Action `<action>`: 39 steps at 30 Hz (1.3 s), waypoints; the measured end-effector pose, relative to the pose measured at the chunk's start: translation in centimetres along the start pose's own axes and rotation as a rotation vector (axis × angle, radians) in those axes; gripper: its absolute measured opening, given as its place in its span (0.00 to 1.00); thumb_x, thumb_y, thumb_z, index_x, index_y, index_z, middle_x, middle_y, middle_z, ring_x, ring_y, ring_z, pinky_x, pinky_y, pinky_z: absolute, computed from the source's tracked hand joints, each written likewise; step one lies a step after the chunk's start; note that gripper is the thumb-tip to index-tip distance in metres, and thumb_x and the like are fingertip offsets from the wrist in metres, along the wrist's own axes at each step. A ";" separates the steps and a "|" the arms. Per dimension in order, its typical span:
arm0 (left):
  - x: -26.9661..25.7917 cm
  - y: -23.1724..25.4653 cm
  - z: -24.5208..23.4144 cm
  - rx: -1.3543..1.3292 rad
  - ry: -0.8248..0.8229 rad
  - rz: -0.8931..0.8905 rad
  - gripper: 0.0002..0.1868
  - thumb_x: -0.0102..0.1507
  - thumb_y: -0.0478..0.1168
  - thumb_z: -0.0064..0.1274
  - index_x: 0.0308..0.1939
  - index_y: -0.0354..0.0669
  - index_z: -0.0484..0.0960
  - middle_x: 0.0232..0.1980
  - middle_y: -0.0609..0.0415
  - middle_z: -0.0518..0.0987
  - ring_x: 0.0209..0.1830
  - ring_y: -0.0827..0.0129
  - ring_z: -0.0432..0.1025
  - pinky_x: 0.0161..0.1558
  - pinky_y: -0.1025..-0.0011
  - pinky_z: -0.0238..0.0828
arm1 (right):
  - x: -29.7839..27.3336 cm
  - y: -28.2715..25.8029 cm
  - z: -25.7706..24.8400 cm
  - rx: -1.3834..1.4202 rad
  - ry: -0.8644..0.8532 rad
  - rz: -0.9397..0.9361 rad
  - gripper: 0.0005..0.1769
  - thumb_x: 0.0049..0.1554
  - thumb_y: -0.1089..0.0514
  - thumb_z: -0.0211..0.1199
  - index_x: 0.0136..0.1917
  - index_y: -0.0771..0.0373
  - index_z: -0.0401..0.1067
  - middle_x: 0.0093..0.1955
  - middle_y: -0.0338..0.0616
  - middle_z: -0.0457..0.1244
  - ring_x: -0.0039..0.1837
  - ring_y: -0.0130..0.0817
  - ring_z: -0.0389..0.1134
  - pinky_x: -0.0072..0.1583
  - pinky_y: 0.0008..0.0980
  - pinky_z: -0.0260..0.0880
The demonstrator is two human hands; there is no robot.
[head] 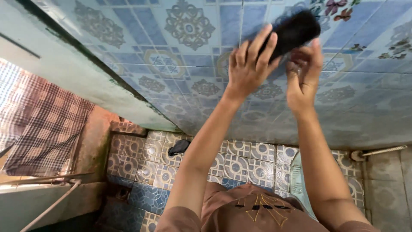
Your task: The person is using a blue hand brush to scrub patterned wall tiles in a bathroom area.
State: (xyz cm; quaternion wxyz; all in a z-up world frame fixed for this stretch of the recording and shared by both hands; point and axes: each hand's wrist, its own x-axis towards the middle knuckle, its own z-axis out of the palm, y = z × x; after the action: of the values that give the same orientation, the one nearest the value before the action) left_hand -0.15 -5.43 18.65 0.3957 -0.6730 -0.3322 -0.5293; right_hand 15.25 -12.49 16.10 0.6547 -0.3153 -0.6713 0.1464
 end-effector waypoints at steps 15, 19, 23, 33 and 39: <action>-5.5 -10.1 0.5 0.186 -0.038 0.571 0.29 0.82 0.65 0.41 0.82 0.74 0.49 0.73 0.59 0.62 0.56 0.64 0.64 0.51 0.68 0.67 | 2.2 -0.9 1.3 -0.461 -0.023 -0.011 0.23 0.61 0.77 0.61 0.66 0.64 0.62 0.60 0.45 0.39 0.64 0.44 0.43 0.53 0.44 0.59; -0.8 -14.6 1.6 0.195 0.070 0.267 0.42 0.75 0.71 0.60 0.81 0.74 0.50 0.78 0.55 0.53 0.69 0.56 0.51 0.61 0.57 0.56 | 2.0 0.5 1.1 -0.318 0.001 -0.020 0.19 0.63 0.81 0.49 0.64 0.70 0.61 0.64 0.46 0.38 0.56 0.41 0.48 0.49 0.42 0.59; 2.9 -16.8 2.4 0.185 0.327 -0.198 0.30 0.72 0.70 0.38 0.74 0.70 0.60 0.71 0.55 0.59 0.60 0.61 0.65 0.61 0.58 0.66 | 1.6 0.1 1.4 -0.342 0.044 0.051 0.19 0.64 0.82 0.54 0.64 0.68 0.63 0.65 0.45 0.38 0.62 0.37 0.45 0.47 0.38 0.59; -4.6 -16.0 0.5 0.154 -0.038 0.388 0.49 0.74 0.57 0.68 0.83 0.74 0.42 0.76 0.46 0.48 0.66 0.59 0.53 0.60 0.62 0.59 | 2.2 -0.2 0.6 -0.367 -0.159 -0.195 0.23 0.73 0.86 0.49 0.64 0.66 0.45 0.65 0.54 0.41 0.60 0.59 0.58 0.46 0.48 0.51; -2.9 -22.0 -1.1 -0.273 0.042 -0.804 0.03 0.65 0.43 0.53 0.40 0.58 0.74 0.47 0.59 0.61 0.47 0.62 0.56 0.54 0.64 0.46 | 0.9 0.6 0.1 -0.498 -0.176 -0.077 0.16 0.76 0.85 0.51 0.68 0.72 0.56 0.62 0.62 0.50 0.48 0.50 0.46 0.54 0.52 0.43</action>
State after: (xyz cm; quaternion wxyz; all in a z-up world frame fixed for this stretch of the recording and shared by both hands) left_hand -20.33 3.78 19.92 0.0715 -0.5251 -0.4869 -0.6943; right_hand 15.32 -11.44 16.38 0.5011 -0.4268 -0.7525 -0.0213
